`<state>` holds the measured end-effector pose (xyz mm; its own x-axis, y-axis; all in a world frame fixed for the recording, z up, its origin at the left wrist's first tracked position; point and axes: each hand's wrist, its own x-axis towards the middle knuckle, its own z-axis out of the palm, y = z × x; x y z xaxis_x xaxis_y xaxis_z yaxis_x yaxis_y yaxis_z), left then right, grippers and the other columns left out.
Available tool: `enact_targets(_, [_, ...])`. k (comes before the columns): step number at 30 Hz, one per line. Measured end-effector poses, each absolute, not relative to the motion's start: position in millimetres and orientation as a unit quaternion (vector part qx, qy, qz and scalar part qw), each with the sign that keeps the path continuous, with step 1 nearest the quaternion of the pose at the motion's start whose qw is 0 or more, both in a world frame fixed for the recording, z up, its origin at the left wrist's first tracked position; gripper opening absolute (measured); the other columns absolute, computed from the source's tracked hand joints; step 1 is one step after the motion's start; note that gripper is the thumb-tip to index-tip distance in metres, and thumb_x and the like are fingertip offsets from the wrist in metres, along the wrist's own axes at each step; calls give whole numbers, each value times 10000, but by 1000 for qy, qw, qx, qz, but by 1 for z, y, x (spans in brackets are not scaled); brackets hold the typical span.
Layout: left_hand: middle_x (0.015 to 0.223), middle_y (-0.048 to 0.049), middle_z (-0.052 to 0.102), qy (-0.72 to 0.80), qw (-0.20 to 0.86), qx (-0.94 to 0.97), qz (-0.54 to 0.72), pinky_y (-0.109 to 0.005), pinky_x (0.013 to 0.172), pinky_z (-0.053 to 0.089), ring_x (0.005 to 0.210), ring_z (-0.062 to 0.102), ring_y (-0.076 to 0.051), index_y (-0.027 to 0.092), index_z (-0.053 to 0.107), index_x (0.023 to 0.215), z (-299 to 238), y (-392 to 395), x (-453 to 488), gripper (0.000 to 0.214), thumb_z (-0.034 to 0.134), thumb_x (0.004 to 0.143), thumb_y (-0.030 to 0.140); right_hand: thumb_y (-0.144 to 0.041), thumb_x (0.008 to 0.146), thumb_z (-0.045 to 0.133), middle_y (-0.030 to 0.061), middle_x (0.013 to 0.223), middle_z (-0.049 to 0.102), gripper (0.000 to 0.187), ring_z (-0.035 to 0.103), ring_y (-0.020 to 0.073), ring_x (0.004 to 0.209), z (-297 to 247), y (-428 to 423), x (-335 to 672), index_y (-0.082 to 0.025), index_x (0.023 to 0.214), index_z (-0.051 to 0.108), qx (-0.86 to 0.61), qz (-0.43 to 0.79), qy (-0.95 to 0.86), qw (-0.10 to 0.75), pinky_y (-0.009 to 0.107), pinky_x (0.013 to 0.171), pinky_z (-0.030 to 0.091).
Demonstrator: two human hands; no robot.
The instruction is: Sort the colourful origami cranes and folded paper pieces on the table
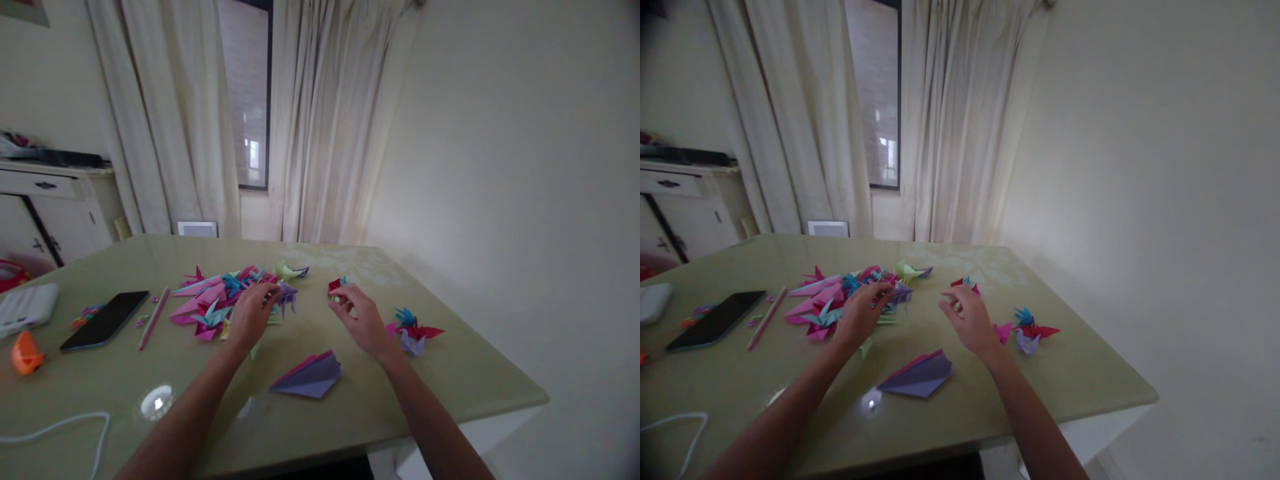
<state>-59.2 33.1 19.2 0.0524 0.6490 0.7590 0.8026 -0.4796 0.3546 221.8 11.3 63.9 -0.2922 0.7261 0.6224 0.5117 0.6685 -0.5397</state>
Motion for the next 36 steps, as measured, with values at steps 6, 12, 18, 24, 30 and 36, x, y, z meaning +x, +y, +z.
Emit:
enact_targets(6, [959,-45,783,-453,-49,-725,-516,-334,849,547,908,731,-227,244,713,1015,16,23,-45,163,572,989,321,-311,973,702,84,1084,741,209,707,177,820,58,46,163,-209,1149,752,-332,204,-854,344,286,741,555])
enact_targets(12, [922,-33,792,-448,-167,-688,-546,-309,767,562,837,747,-210,238,697,1014,14,24,-37,147,626,924,331,-286,965,694,45,894,769,128,707,181,780,39,45,159,-199,1030,763,-345,261,-825,365,270,703,525])
enact_targets(18, [863,-27,769,-443,-237,-633,-589,-286,694,570,786,731,-197,221,695,972,10,28,-31,180,668,884,375,-458,936,701,64,1002,765,292,708,201,893,25,48,164,-209,1083,748,-364,334,-757,427,291,736,543])
enact_targets(24, [833,-24,749,-421,-246,-601,-633,-291,702,573,755,711,-183,201,683,948,13,30,-36,235,729,854,412,-544,832,782,51,912,744,423,706,185,762,19,56,167,-196,1067,732,-349,425,-678,488,297,675,577])
enact_targets(30, [856,-39,763,-412,-292,-591,-628,-318,728,599,811,745,-209,198,686,982,10,31,-36,344,766,818,489,-524,760,852,66,823,767,388,727,216,744,18,55,165,-184,914,750,-342,444,-641,524,334,707,601])
enact_targets(36, [836,-40,766,-407,-326,-585,-621,-293,673,586,765,737,-200,187,710,982,13,27,-35,364,792,799,491,-499,775,841,48,750,750,332,706,205,687,18,53,163,-192,863,749,-340,424,-645,537,322,676,587])
